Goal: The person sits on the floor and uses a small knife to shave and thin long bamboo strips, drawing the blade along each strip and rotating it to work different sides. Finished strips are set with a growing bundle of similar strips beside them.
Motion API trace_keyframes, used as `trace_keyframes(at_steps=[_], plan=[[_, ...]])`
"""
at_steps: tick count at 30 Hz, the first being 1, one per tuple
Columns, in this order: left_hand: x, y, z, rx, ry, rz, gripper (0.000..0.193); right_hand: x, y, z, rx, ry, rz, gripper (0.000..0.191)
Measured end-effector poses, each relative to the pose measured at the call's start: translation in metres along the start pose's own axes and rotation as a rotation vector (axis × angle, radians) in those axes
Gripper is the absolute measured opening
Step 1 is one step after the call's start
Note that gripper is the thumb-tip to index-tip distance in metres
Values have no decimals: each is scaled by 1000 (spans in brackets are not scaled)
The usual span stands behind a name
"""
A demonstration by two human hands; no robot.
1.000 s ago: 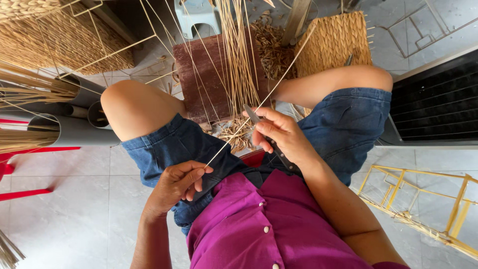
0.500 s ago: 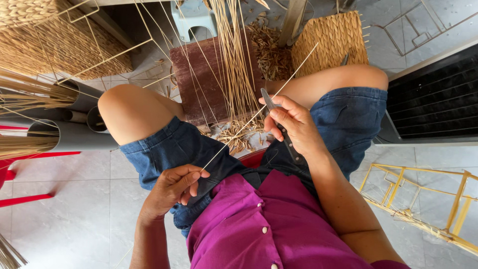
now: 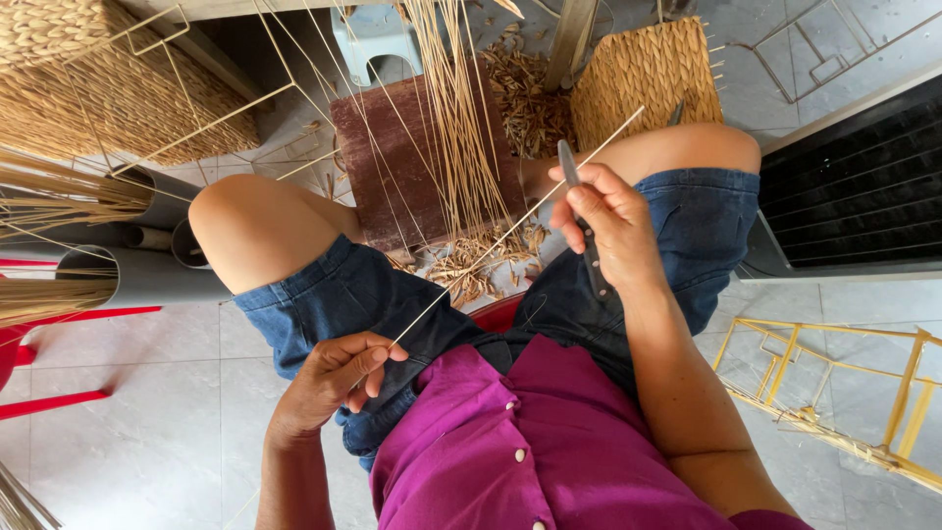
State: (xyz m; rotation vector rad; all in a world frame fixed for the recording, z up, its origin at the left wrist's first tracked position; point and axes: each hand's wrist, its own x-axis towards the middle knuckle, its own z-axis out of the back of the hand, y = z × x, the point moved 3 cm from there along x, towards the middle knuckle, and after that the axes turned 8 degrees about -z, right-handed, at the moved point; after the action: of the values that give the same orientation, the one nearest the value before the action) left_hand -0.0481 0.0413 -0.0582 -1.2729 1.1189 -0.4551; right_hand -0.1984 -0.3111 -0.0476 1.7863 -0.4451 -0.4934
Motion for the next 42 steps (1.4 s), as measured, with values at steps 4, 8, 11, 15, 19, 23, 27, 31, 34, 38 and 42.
trace_keyframes(at_steps=[4, 8, 11, 15, 19, 23, 27, 31, 34, 38, 42], plan=[[0, -2, -1, 24, 12, 3, 27, 3, 3, 20, -13, -96, 50, 25], [1, -5, -2, 12, 43, 20, 27, 6, 4, 53, -26, -232, 131, 25], [2, -10, 0, 37, 85, -14, 28, 9, 10, 76, -31, -361, 227, 22], [-1, -14, 5, 27, 65, -26, 28, 0, 28, 88, 39, -445, 214, 26], [3, -16, 1, 6, 40, -67, 29, -5, 24, 37, -81, -136, 80, 41], [6, -20, 0, 9, 55, -62, 28, -10, -4, -38, -161, 198, -221, 54], [4, -20, -1, 52, 57, -32, 28, -13, -15, -71, -97, 343, -216, 43], [3, -15, -4, 101, 46, -8, 27, -11, -13, -55, -29, 266, -143, 37], [7, -10, -6, 104, 27, 14, 26, -7, -9, -40, -16, 195, -113, 37], [8, -7, -9, 56, -2, 0, 26, -7, 2, -25, 1, 135, -83, 38], [7, -3, -11, 16, -26, 18, 24, -7, 11, -10, 29, 85, -39, 37]])
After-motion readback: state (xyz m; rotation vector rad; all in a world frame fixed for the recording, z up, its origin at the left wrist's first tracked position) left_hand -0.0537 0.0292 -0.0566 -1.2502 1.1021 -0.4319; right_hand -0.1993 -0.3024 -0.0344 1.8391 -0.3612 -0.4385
